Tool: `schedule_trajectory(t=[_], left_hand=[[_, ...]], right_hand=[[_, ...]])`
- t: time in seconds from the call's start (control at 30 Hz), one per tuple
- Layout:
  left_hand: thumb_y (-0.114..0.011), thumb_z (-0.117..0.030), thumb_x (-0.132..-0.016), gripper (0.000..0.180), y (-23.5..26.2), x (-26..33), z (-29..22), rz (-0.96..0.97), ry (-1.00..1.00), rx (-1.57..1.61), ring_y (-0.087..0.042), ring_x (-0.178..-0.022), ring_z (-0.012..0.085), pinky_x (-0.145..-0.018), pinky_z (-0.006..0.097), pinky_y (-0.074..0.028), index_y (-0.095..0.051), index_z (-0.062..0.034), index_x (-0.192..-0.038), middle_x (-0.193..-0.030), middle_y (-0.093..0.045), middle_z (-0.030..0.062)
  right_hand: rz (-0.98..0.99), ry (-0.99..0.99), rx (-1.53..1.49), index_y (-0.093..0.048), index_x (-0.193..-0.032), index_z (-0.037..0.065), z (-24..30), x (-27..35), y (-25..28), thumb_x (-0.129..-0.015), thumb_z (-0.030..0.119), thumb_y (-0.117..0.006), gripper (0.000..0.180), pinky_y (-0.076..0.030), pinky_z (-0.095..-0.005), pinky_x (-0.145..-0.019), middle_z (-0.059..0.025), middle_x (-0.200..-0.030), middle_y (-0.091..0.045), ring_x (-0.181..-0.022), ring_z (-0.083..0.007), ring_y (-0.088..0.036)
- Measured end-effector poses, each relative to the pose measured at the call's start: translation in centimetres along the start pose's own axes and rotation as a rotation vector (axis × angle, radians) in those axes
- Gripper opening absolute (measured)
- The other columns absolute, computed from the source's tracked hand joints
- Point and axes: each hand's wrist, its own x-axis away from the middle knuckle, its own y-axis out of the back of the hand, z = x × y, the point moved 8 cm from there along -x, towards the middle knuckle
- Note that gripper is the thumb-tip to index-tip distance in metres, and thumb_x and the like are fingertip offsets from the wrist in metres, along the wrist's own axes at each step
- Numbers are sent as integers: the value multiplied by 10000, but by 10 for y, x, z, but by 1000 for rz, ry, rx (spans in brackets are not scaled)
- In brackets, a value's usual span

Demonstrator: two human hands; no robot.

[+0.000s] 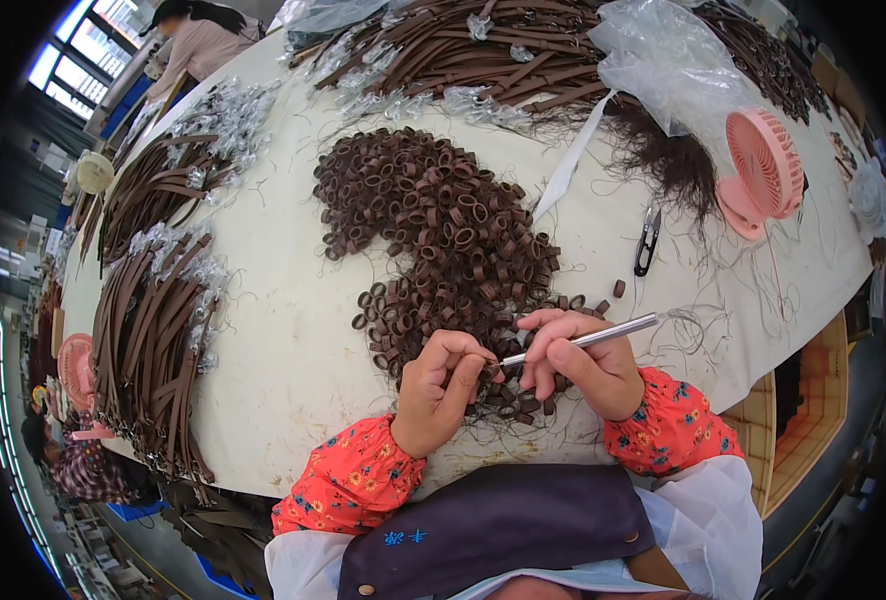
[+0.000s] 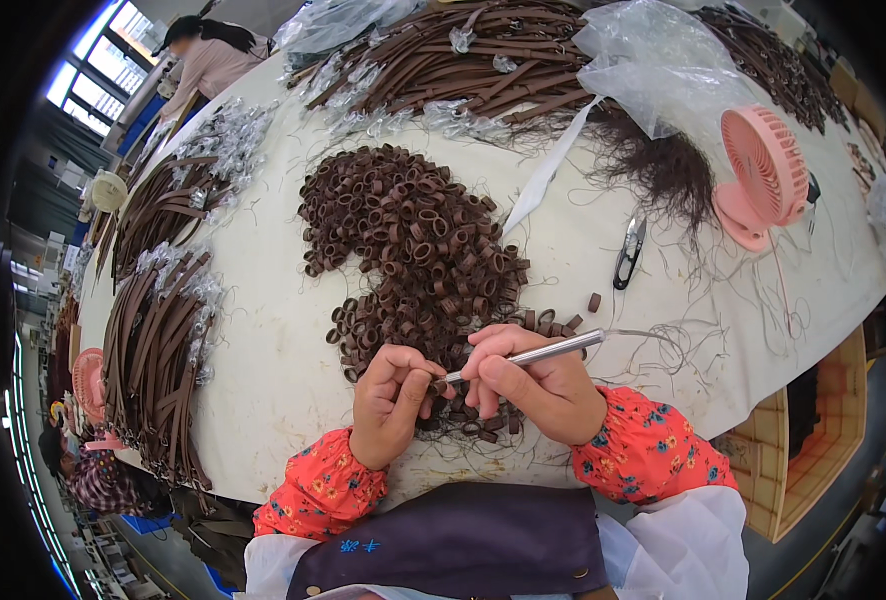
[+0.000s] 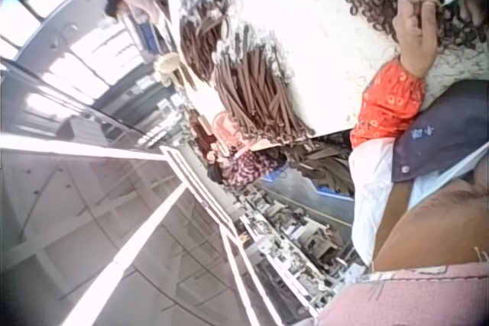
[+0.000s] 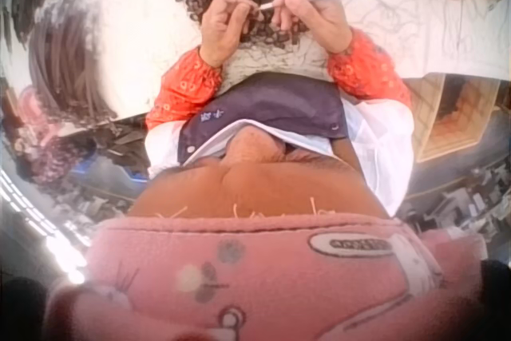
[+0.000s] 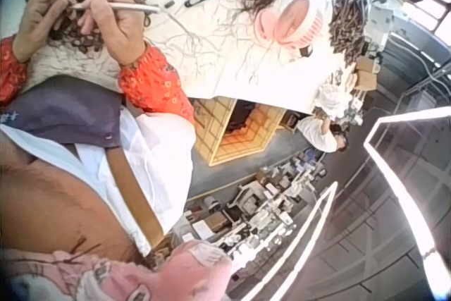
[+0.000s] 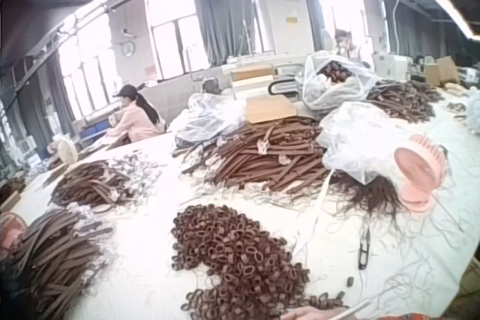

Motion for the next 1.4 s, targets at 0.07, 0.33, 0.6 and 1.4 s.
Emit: schedule_trajectory(t=[0.07,0.33,0.6,1.4], left_hand=[[-480,-90,-997,86,0,0,0,2,-4,-8,-461,-565,10,-510,173,-375,-514,-16,-1025,-810,-668,45],[-462,-93,-1004,87,-1,2,3,69,46,-47,-579,-726,61,-567,176,-435,-470,-24,-1056,-951,-639,88],[-471,-87,-1000,82,-1,0,-1,0,-8,-11,-538,-636,47,-558,184,-432,-483,-20,-1046,-881,-664,77],[-690,-11,-840,277,-5,-3,-23,13,-138,-281,-585,-687,96,-652,220,-479,-640,-14,-1113,-1006,-686,89]], right_hand=[[3,4,17,-593,-996,39,0,0,0,-1009,202,-454,215,-338,-402,-1037,3,-673,-622,-738,-118,-635],[-1,17,41,-602,-990,39,2,0,1,-1007,202,-456,220,-349,-408,-1021,5,-670,-624,-731,-114,-630],[-71,292,477,-601,-1009,70,17,2,1,-867,127,-667,166,-428,-384,-911,-39,-770,-640,-717,-203,-631],[-106,484,852,-600,-984,91,29,0,-16,-648,-49,-701,378,-473,-371,-697,-81,-852,-600,-768,-273,-598]])
